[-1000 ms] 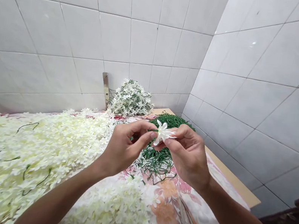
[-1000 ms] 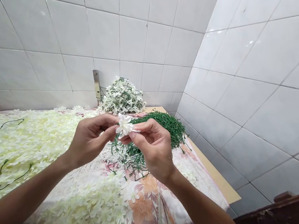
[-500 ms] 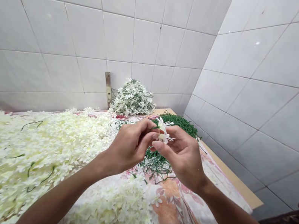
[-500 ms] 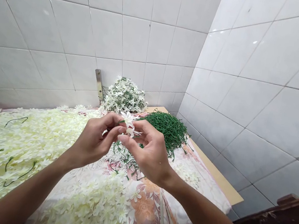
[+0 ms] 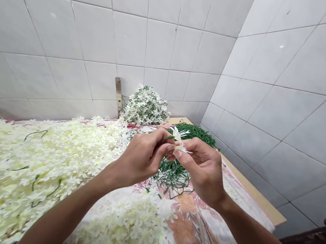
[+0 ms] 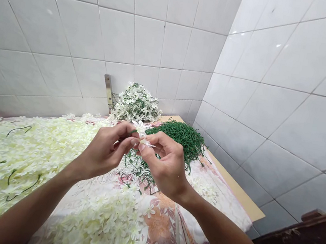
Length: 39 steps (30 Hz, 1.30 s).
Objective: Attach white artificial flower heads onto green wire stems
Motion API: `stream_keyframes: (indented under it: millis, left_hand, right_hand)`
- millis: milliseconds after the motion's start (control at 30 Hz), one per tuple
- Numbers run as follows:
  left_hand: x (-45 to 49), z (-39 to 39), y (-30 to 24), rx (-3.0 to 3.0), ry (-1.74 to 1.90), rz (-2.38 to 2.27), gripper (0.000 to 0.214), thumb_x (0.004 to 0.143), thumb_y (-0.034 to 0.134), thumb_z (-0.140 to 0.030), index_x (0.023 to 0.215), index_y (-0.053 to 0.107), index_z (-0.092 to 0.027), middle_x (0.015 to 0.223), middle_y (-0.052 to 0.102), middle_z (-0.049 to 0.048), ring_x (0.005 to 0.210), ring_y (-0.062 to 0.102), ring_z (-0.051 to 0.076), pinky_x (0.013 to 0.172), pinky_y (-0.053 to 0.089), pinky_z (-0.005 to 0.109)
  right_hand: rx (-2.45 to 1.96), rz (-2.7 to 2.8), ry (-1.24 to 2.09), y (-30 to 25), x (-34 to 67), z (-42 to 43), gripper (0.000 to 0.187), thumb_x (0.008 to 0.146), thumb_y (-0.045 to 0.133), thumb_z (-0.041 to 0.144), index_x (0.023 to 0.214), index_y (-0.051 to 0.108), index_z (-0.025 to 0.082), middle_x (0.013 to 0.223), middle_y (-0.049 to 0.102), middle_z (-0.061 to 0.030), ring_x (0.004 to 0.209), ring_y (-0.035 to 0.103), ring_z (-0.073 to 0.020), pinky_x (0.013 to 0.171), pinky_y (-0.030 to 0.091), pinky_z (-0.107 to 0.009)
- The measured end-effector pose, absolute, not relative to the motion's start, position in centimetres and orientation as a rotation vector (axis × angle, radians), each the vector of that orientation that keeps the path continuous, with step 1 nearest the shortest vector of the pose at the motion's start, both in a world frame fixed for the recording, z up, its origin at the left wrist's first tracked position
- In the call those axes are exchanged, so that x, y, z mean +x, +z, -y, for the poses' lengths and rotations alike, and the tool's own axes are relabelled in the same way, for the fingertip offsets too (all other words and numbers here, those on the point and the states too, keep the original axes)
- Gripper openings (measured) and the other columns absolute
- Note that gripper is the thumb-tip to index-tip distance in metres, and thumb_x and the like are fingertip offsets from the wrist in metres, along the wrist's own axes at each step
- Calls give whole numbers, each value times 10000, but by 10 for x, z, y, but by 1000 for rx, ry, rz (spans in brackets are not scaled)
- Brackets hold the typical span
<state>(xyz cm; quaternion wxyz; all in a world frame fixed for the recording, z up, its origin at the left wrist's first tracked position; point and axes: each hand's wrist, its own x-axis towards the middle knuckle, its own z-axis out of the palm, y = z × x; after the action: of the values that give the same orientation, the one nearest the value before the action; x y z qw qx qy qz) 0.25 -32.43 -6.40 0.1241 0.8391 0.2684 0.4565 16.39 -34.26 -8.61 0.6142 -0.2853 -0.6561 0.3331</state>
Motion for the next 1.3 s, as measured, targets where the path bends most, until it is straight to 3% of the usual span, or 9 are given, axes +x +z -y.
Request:
stream_keyframes:
  millis: [167,300,500,700,867,967,1067,1167,1300]
  left_hand:
    - [0,324,-61,2448,1330,-747,124,891,467,-123,777,485,-169,559,449,-55,464,377,63,432,312,196]
    - [-1,324,-62,2477,1332,-753,108,892,475,-127,793,492,-165,551,444,-62,453,370,58,431,310,197]
    - [0,322,-62,2418,1305,-735,107,894,484,-136,794,505,-167,567,447,-53,473,367,62,442,309,206]
    - [-8,309,-60,1917,1294,-553,201,940,465,-324,799,508,-188,535,361,-58,443,300,72,396,250,225]
    - [-14,304,-59,1764,1336,-522,197,934,495,-351,835,539,-187,515,330,-63,439,286,73,406,217,243]
    - [-14,306,-57,1784,1323,-523,202,929,508,-345,812,533,-183,515,335,-64,438,284,68,402,216,239]
    - [-14,309,-56,1814,1327,-552,206,923,519,-341,793,527,-182,521,342,-63,439,289,67,400,231,232]
    - [-13,311,-56,1856,1316,-585,202,923,514,-336,794,530,-182,529,343,-60,445,300,71,402,253,227]
    - [-11,312,-58,1926,1243,-651,238,928,504,-351,771,525,-174,553,360,-51,462,309,70,412,259,225]
  right_hand:
    - [-676,1520,760,-91,165,341,199,816,678,252,1009,645,212,899,712,-37,799,704,-181,666,622,-311]
    - [-675,1549,543,-96,164,340,66,818,671,205,881,690,204,869,720,-33,730,697,-166,678,617,-327]
    - [-668,1577,424,-99,162,340,57,815,667,163,794,662,216,754,691,-2,658,664,-146,634,583,-309]
    - [-704,1484,482,-95,162,338,59,830,666,228,781,640,208,707,675,-10,622,659,-147,594,578,-302]
    - [-621,1491,703,-86,164,337,147,793,696,243,684,609,198,941,668,-38,741,648,-150,564,591,-286]
    - [-606,1521,839,-85,165,339,103,811,677,232,726,630,197,857,694,-36,738,670,-164,590,602,-306]
    - [-645,1596,858,-85,169,340,94,820,672,227,739,637,195,846,713,-41,775,690,-179,675,601,-336]
    - [-672,1725,837,-84,173,341,112,826,663,228,727,634,187,1065,694,-68,906,688,-200,806,579,-382]
    - [-678,1856,745,-83,175,341,124,833,647,212,716,621,185,1153,656,-79,988,659,-214,817,559,-380]
